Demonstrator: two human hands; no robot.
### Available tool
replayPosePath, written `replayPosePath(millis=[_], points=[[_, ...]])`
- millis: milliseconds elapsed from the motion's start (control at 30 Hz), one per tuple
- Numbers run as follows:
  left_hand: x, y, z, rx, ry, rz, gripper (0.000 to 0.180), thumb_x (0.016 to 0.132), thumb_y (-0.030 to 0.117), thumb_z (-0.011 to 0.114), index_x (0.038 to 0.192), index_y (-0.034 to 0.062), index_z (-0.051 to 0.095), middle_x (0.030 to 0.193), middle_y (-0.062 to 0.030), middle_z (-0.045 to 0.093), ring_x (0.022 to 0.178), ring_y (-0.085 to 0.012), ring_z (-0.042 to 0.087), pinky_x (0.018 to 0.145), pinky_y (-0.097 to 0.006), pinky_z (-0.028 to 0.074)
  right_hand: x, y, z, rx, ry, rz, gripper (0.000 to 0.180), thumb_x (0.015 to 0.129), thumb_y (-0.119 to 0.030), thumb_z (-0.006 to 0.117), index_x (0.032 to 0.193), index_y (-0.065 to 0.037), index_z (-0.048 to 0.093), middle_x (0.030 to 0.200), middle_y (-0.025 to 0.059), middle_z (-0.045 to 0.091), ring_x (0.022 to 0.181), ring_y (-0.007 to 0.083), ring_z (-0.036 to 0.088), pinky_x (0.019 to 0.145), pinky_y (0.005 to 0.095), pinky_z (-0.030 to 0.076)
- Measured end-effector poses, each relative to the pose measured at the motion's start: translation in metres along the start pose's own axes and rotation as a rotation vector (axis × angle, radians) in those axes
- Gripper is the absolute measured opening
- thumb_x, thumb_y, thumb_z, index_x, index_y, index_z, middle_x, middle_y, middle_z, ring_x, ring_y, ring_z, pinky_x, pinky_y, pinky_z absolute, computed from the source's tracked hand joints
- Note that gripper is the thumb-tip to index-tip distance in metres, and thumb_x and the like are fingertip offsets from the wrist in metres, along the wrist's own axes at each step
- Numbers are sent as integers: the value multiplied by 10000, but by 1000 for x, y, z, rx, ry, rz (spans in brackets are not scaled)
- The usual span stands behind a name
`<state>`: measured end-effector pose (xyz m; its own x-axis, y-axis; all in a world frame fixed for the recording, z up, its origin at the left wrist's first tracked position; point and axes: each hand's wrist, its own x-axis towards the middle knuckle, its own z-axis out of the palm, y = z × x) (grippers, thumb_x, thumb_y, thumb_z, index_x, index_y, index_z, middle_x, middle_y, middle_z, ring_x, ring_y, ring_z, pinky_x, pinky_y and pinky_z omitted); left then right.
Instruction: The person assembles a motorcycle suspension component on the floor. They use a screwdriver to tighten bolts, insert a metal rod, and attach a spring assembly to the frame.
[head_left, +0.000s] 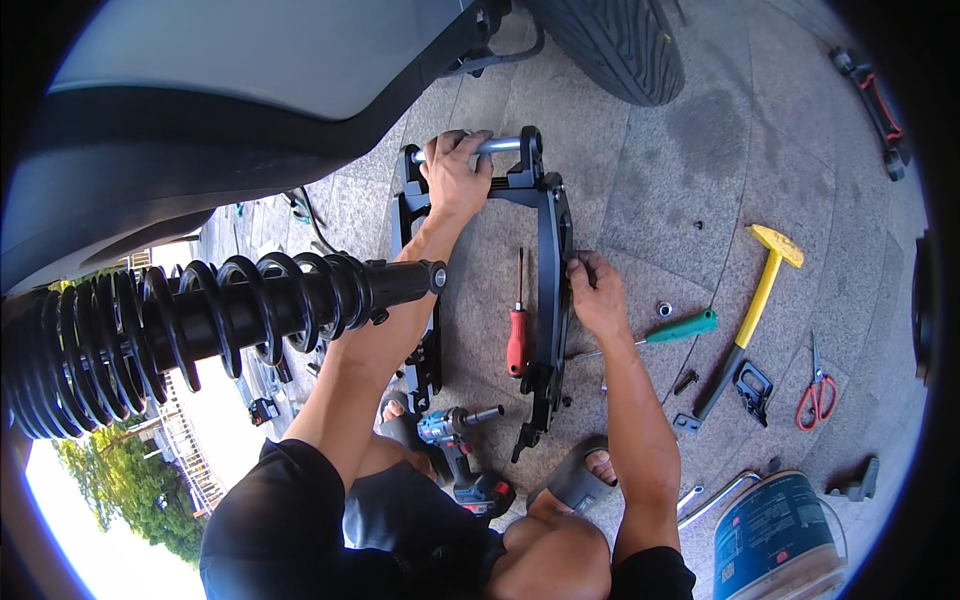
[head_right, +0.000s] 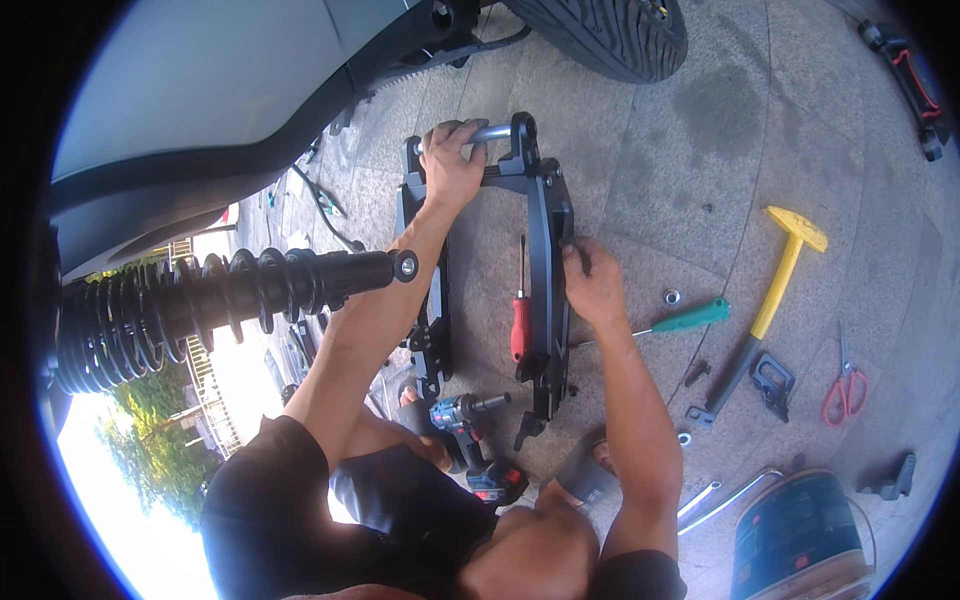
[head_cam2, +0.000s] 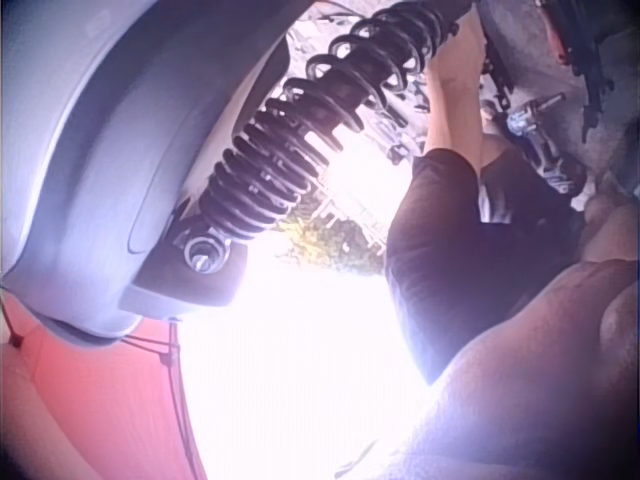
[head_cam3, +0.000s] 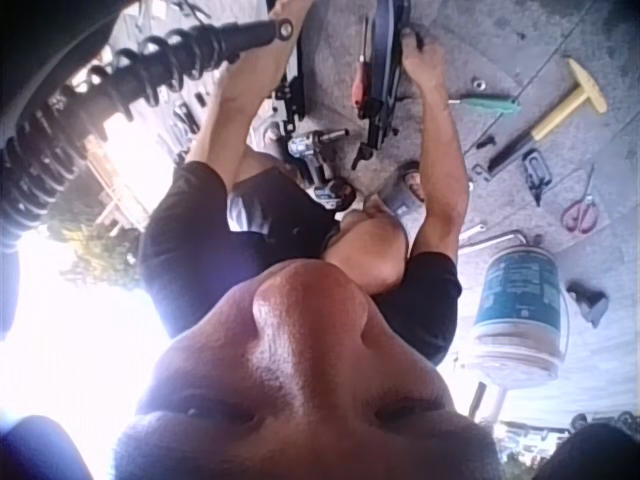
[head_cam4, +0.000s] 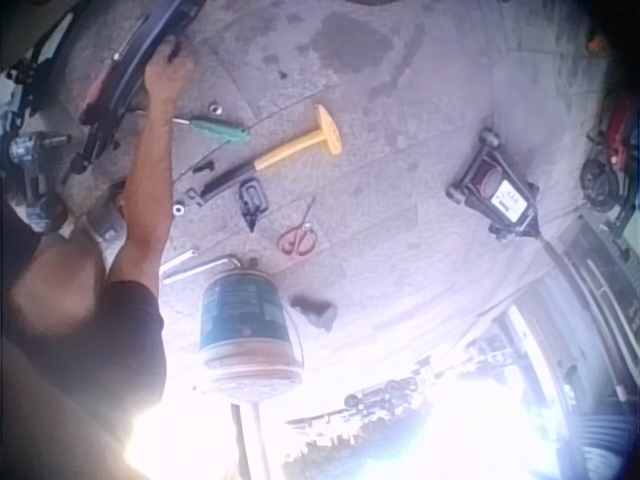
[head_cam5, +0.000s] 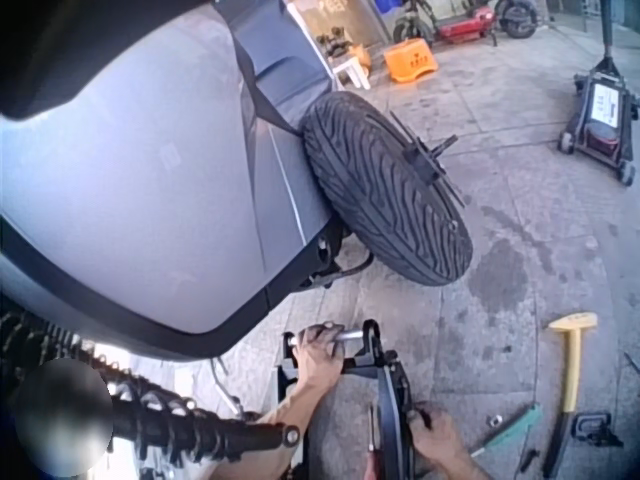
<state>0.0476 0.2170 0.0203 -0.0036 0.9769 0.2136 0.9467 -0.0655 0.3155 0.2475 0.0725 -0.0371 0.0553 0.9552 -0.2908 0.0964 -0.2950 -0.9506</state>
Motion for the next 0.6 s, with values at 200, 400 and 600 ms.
replayPosePath(millis=[200, 400, 600], points=[[0, -1, 1, 14, -1, -16, 358, 750, 152, 674, 1100, 224, 694, 1152, -80, 569, 1157, -305, 454, 977, -454, 350, 0, -6, -2, -12, -16, 25, 221, 900, -177, 548, 981, 1, 649, 843, 209, 667, 801, 305, 671, 725, 367, 506], [0, 0, 1, 13, 1, -7, 361, 745, 151, 674, 1100, 217, 693, 1147, -75, 563, 1156, -297, 449, 957, -458, 352, -4, -8, -1, -44, 18, -27, 215, 898, -174, 544, 974, -4, 652, 848, 215, 665, 805, 329, 669, 724, 374, 509], [0, 0, 0, 23, -10, -20, 346, 763, 168, 670, 1103, 232, 691, 1166, -81, 573, 1173, -313, 452, 985, -471, 354, -4, -7, 1, -50, 24, -36, 215, 899, -175, 542, 974, -3, 649, 843, 213, 664, 795, 325, 670, 718, 374, 509]])
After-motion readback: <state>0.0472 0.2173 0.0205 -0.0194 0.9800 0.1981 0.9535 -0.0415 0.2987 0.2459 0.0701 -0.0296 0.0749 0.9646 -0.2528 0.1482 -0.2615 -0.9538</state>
